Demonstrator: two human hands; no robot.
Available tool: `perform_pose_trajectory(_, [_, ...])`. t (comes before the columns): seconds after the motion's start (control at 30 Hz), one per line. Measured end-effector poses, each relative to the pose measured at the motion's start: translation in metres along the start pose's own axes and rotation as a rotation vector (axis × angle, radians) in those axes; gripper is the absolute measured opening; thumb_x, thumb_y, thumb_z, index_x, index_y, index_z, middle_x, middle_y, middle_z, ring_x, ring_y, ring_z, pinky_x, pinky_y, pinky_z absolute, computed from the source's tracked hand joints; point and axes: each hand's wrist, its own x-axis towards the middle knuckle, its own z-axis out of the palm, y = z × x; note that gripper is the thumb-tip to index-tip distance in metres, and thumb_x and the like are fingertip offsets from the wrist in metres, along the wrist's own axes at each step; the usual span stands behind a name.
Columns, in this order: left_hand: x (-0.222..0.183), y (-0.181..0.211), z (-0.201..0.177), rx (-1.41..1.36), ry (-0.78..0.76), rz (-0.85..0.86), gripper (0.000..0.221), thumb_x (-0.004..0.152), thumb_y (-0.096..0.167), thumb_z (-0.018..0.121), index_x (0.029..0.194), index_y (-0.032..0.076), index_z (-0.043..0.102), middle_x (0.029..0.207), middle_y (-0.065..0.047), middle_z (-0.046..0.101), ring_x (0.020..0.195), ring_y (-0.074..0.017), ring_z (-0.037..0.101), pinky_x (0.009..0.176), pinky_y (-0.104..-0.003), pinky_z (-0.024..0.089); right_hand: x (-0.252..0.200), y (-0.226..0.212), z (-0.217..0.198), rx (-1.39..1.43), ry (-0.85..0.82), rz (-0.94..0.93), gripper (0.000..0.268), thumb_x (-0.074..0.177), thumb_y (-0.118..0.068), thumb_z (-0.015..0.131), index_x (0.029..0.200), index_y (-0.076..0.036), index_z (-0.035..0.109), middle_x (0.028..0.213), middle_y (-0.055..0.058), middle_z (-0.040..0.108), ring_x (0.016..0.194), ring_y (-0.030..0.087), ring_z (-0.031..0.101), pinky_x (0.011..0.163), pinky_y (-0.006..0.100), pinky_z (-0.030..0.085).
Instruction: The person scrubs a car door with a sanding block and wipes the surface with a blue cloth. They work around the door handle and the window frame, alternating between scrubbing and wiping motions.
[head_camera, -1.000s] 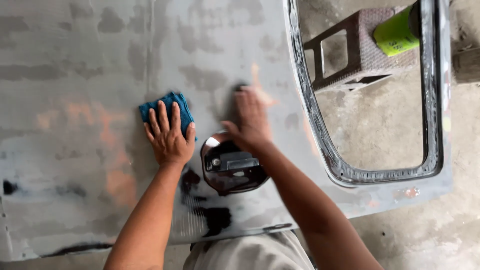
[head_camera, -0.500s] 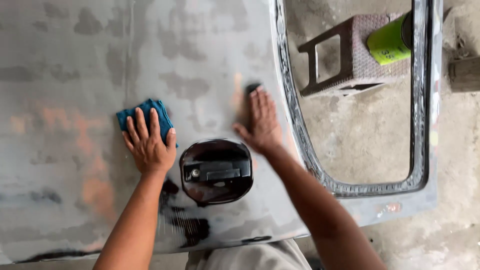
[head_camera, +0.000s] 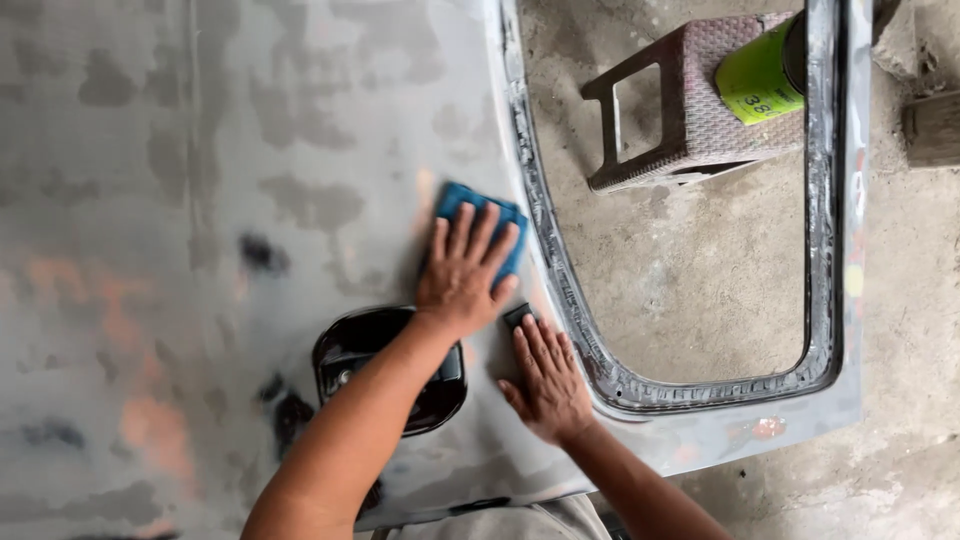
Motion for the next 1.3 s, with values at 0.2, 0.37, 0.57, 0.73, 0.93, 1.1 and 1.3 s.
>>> perform_pose_trajectory(0.2, [0.077,-0.008,0.028,0.021,-0.143,0.212,0.071,0.099,0.055,0.051,0.155,0.011,0.043,0.166,-0.013,0.029,0.153,-0.0394,0.022,0.122,-0.061,0.012,-0.004,0.002,0.006,0.082,0.022,0.056,0.073,0.099,-0.038,0.053,0.155,0.003,0.032,0.166,0.022,0.025,0.154,0.039,0.019,0.123,0.052,0.014])
perform_pose_trajectory(0.37, [0.121,-0.013,-0.001,0.074,-0.123,0.074,0.071,0.097,0.052,0.049,0.154,0.010,0.044,0.167,-0.011,0.030,0.154,-0.0380,0.021,0.123,-0.059,0.010,0.001,0.010,0.006,0.108,0.095,0.028,0.061,0.102,-0.027,0.051,0.155,0.000,0.037,0.165,0.020,0.031,0.154,0.037,0.026,0.125,0.051,0.018])
perform_pose_trajectory(0.57, [0.023,0.033,0.024,0.109,-0.167,0.264,0.069,0.104,0.053,0.036,0.154,0.006,0.042,0.165,-0.014,0.031,0.153,-0.0390,0.020,0.122,-0.060,0.012,-0.021,0.023,-0.002,0.132,0.086,-0.018,0.057,0.099,-0.015,0.048,0.154,-0.002,0.041,0.164,0.018,0.037,0.153,0.035,0.031,0.125,0.048,0.023])
perform_pose_trajectory(0.73, [-0.003,0.035,0.036,-0.004,-0.307,0.478,0.068,0.103,0.055,0.030,0.155,0.013,0.038,0.164,-0.011,0.032,0.153,-0.0358,0.021,0.123,-0.057,0.012,-0.070,0.037,0.001,0.055,-0.033,-0.078,0.063,0.088,-0.009,0.051,0.150,-0.002,0.043,0.162,0.017,0.038,0.152,0.035,0.031,0.124,0.048,0.022])
perform_pose_trajectory(0.93, [0.078,-0.016,0.031,0.109,-0.103,0.354,0.064,0.103,0.053,0.041,0.155,0.017,0.047,0.166,-0.010,0.034,0.155,-0.0324,0.024,0.126,-0.056,0.012,-0.091,0.039,-0.002,0.169,0.112,-0.046,0.055,0.096,-0.008,0.056,0.150,0.000,0.045,0.162,0.019,0.039,0.151,0.038,0.035,0.122,0.048,0.026])
perform_pose_trajectory(1.1, [0.050,0.020,0.020,0.057,-0.101,0.199,0.068,0.101,0.054,0.043,0.153,0.011,0.047,0.164,-0.014,0.035,0.154,-0.0369,0.024,0.124,-0.059,0.014,-0.100,0.045,0.001,0.240,0.129,-0.072,0.054,0.095,-0.007,0.056,0.147,0.002,0.047,0.159,0.021,0.041,0.148,0.041,0.037,0.120,0.049,0.031])
perform_pose_trajectory(1.3, [-0.023,0.074,0.027,0.043,-0.169,0.280,0.067,0.101,0.052,0.042,0.153,0.010,0.043,0.162,-0.015,0.035,0.153,-0.0368,0.024,0.123,-0.058,0.014,-0.110,0.056,-0.007,0.223,0.138,-0.125,0.053,0.095,-0.009,0.059,0.146,0.003,0.049,0.157,0.021,0.044,0.146,0.041,0.040,0.119,0.048,0.033])
